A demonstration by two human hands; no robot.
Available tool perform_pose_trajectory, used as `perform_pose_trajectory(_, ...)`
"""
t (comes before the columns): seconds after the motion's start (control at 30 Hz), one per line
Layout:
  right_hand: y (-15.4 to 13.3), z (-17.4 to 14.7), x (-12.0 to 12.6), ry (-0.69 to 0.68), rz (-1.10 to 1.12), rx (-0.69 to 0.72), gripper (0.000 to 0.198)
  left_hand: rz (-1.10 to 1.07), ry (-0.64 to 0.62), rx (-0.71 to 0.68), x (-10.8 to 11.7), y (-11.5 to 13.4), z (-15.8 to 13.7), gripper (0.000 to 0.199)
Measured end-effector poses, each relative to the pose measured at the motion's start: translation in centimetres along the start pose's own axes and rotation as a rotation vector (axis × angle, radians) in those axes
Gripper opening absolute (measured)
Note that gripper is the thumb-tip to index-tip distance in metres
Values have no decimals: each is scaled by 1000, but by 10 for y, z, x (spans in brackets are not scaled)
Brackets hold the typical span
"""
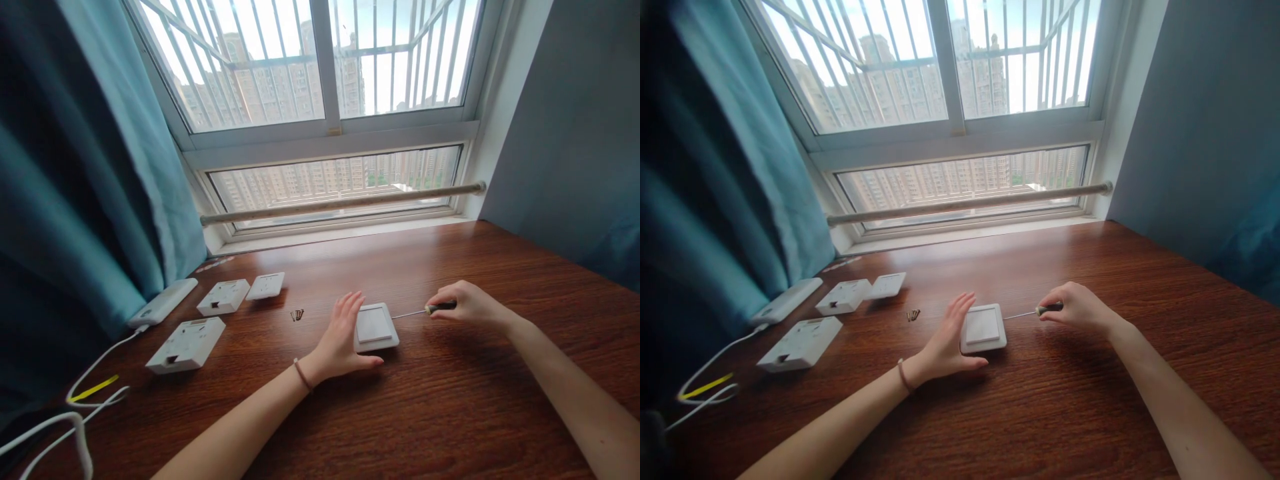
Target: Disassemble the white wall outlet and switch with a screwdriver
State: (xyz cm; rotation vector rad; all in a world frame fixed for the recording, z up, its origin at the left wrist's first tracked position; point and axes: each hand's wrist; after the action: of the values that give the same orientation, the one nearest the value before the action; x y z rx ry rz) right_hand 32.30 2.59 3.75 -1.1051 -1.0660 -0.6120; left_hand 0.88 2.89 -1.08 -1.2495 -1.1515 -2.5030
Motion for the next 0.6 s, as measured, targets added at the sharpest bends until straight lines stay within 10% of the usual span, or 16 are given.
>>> perform_pose_trajectory(0.6,1,-4,4,34,32,112,28,-196,-12,118,-3,-10,0,96)
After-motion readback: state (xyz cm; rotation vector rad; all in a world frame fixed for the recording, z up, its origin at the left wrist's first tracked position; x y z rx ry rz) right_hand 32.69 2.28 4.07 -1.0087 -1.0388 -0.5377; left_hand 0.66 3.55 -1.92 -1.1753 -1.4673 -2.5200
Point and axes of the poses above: each hand's wrist, its own z-axis towards the middle knuckle, its own x-axis out of the back of the hand, y = z × x, and after that the axes turned 8 degrees about -z, right-handed
